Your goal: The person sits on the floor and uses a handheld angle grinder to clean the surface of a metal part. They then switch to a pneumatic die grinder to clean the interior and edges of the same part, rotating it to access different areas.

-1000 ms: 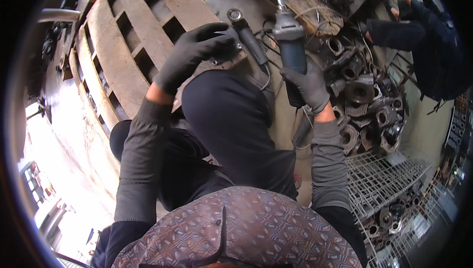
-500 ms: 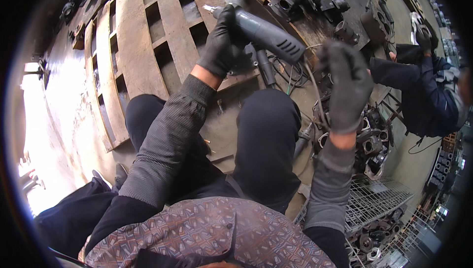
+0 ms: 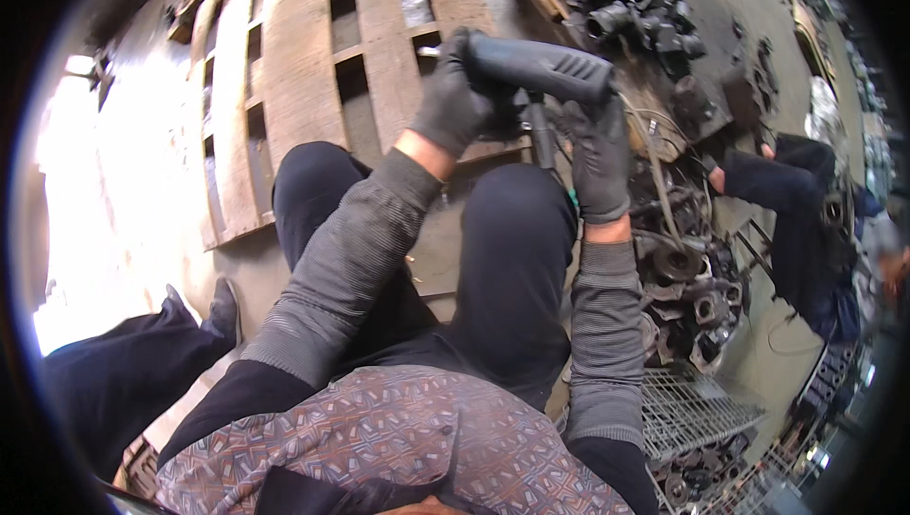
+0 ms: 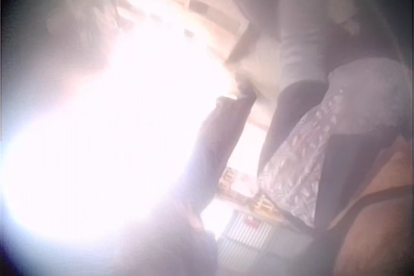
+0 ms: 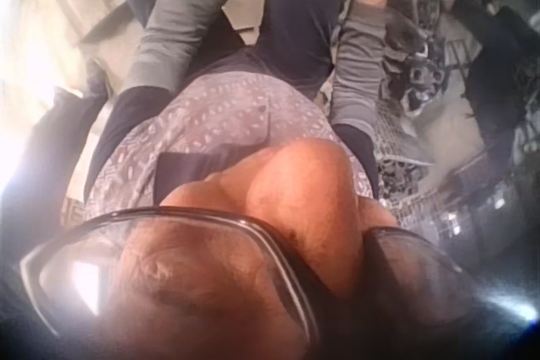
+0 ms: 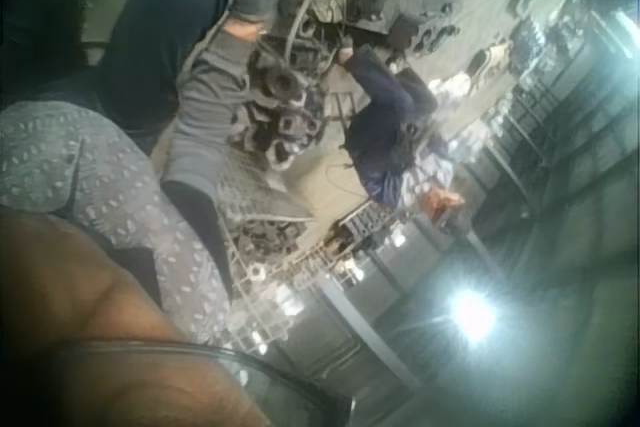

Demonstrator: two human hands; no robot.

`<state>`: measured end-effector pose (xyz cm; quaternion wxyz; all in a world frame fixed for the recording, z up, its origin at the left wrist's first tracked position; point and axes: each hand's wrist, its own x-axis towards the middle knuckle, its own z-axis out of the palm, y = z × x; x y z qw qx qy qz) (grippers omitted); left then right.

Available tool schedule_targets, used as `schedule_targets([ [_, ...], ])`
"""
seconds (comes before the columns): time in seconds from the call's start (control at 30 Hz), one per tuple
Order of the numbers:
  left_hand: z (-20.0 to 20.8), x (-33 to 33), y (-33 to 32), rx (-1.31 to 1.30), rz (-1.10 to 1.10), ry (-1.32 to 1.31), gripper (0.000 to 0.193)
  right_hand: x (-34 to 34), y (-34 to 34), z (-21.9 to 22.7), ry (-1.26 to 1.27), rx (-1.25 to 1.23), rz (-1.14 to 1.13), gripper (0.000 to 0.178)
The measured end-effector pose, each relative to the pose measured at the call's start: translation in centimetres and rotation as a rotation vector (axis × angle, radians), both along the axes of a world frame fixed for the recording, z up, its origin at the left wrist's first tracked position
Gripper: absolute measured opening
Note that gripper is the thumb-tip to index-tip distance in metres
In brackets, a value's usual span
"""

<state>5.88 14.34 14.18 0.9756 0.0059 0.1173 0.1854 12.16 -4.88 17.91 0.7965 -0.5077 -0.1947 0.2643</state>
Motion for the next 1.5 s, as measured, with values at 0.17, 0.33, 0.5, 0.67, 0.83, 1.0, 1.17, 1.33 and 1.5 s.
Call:
schedule_targets([
  [0.17, -0.9, -0.7, -0.2, -0.016, -0.060, 0.050, 0.045, -0.6, 3.4, 0.9, -0.370, -0.043, -0.103, 0.058],
  [0.33, -0.1, -2.7, 0.1, 0.242, 0.013, 0.074, 0.048, -0.3, 1.9, 0.2, 0.159, 0.143, -0.109, 0.051],
  [0.5, 1.6, -4.2, 0.6, 0.550, -0.191, -0.033, 0.058, 0.3, -0.9, -0.2, -0.029, 0.276, -0.157, 0.050],
  [0.67, 0.2, -3.1, -1.5, 0.357, -0.245, 0.025, 0.061, 0.0, -2.6, 2.1, -0.224, 0.130, -0.002, 0.064],
  [0.83, -1.6, -3.1, -3.2, 0.319, -0.209, -0.053, 0.045, -1.1, -3.6, 3.2, -0.181, 0.029, -0.113, 0.087],
  [1.0, -1.6, -3.6, -2.6, 0.434, -0.194, -0.132, 0.045, -0.7, -4.2, 1.9, 0.132, 0.201, -0.180, 0.078],
  [1.17, -2.1, -3.8, -2.2, 0.526, -0.264, -0.176, 0.040, 0.0, -4.7, 0.1, 0.122, 0.167, -0.220, 0.067],
  [1.33, -2.0, -3.3, -1.7, 0.210, -0.339, -0.362, 0.034, -0.2, -5.2, 0.4, -0.049, 0.119, -0.157, 0.068],
  [1.5, -1.3, -3.3, -2.8, 0.274, -0.273, -0.051, 0.035, -0.5, -4.5, 1.0, -0.093, 0.067, -0.183, 0.069],
])
